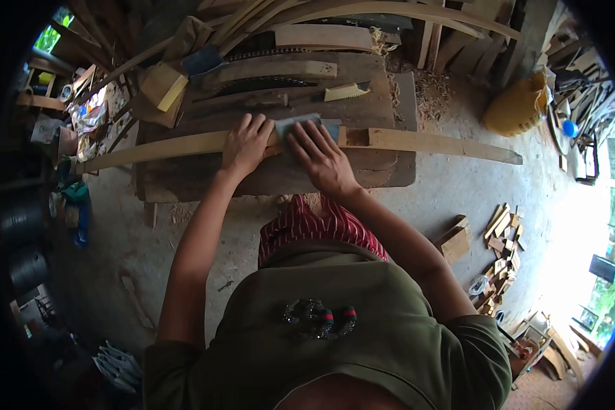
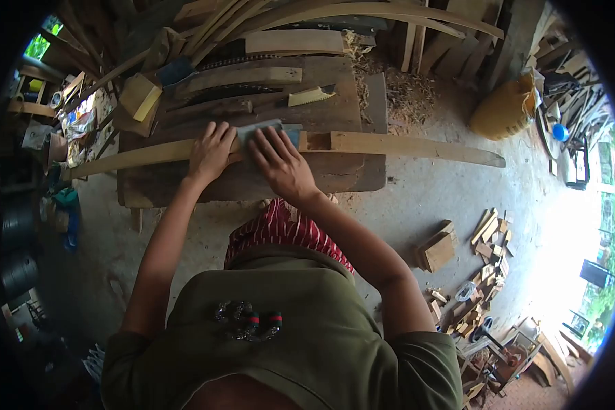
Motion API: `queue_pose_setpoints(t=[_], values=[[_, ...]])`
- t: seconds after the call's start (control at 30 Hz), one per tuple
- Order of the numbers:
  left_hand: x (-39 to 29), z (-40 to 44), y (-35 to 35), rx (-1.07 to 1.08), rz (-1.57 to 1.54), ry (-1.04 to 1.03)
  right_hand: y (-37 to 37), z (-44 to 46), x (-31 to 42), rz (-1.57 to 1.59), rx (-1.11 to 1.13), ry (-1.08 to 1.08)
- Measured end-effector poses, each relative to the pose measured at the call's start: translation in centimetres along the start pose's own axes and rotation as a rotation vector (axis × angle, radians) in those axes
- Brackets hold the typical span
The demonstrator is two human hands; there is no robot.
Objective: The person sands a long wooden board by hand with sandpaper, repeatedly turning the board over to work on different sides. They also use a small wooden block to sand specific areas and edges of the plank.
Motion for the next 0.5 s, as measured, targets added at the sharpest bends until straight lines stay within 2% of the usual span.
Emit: queue_pose_setpoints(t=[0.03, 0.07, 0.1, 0.2, 0.27, 0.37, 0.43, 0.5], values=[[-0.1, 0.2, 0.4, -0.011, -0.045, 0.039, 0.7, -1.3, -1.0, 0.098, -0.052, 0.032], [0.0, 0.2, 0.4, -0.002, -0.031, 0.029, 1.7, -3.1, -2.5, -0.087, -0.041, 0.034], [0.0, 0.0, 0.1, 0.003, -0.040, 0.029, 3.1, -4.6, -3.9, 0.048, -0.017, 0.012], [0.0, 0.1, 0.2, -0.042, -0.070, 0.019, 6.6, -5.8, -5.2, 0.101, -0.024, -0.062], [-0.1, 0.2, 0.3, -0.042, -0.056, 0.017, 8.4, -4.4, -5.4, -0.033, -0.229, -0.145], [-0.3, 0.1, 0.2, -0.047, -0.048, 0.006, 4.8, -5.2, -7.3, -0.048, -0.130, -0.114], [-0.1, 0.5, 0.4, -0.065, -0.050, -0.002, 5.8, -7.8, -7.6, -0.060, -0.131, -0.055], [-0.2, 0.2, 0.3, -0.033, -0.035, 0.025, 6.7, -11.6, -10.4, -0.025, -0.232, -0.275]])
Point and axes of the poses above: each hand's wrist, its own z-axis towards the middle knuckle, its own y-axis out of the back of the hand, x = y × z, the point moved 3 cm from there along z, towards the middle knuckle, and after that the axes turned 1 degree about y, right-handed, at the moved point
